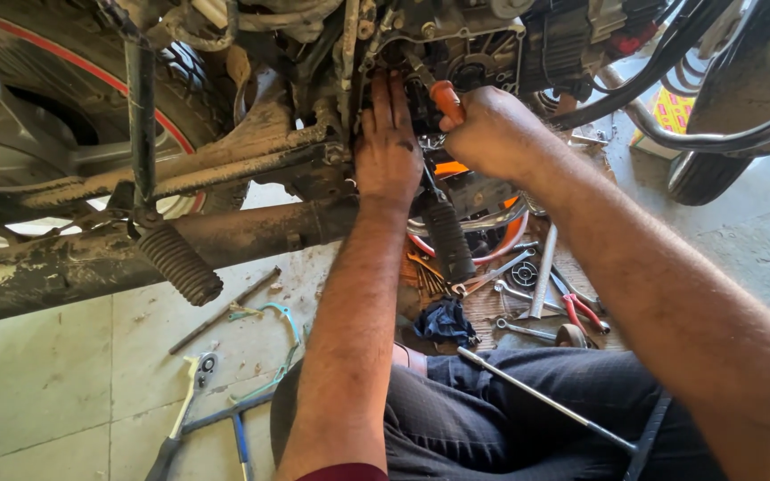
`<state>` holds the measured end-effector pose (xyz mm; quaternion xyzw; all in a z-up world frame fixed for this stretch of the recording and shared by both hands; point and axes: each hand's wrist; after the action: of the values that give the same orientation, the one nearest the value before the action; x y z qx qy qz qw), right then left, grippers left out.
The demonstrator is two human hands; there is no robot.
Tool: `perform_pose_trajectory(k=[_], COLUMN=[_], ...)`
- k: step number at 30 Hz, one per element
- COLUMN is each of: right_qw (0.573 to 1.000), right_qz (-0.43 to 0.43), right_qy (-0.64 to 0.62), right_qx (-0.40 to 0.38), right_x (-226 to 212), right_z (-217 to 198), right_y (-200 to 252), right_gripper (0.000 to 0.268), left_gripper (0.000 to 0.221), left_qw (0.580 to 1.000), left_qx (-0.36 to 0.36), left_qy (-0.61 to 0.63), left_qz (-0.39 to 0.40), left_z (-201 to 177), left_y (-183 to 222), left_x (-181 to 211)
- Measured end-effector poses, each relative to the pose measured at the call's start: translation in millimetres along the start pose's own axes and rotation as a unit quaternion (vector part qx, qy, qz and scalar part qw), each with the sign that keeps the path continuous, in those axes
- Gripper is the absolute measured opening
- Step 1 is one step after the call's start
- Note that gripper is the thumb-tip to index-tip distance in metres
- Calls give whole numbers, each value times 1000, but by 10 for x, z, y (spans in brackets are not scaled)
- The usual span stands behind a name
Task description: Repairing and assembling components of a motorcycle engine using hand tools.
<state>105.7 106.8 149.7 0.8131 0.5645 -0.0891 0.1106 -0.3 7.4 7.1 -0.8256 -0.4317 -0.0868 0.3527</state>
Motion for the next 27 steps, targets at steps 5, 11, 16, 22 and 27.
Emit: perform_pose_trajectory(k=[5,11,16,22,27], right_qw=[999,994,962,910,883], right_qz=[14,53,20,120,253], right_qy=[36,-67,-259,-374,-390], right_qx=[2,-69,-87,-129,-64], right_x=[-52,-51,609,1964,3675], right_z=[24,-44,354,155,165], right_y=[-39,210,549,1530,2424], right_gripper=[40,27,25,34,38], left_gripper=[94,93,96,90,90], left_qw=[1000,1000,999,989,995], left_qx=[3,16,-34,21,-12], left_qy=[-14,-12,19,-112,-62], left_qz=[4,16,-17,94,73], left_z=[12,36,-75,509,152], left_y=[-3,-9,14,-15,56], left_x=[-9,-48,10,-480,-234])
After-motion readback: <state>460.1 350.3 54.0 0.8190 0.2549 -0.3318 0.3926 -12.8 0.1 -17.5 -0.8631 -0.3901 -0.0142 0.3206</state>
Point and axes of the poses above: each hand's wrist, its own y-axis away from the middle knuckle, its own z-axis out of the palm, x = y × z, and after that the axes turned 14 degrees about y, right-handed
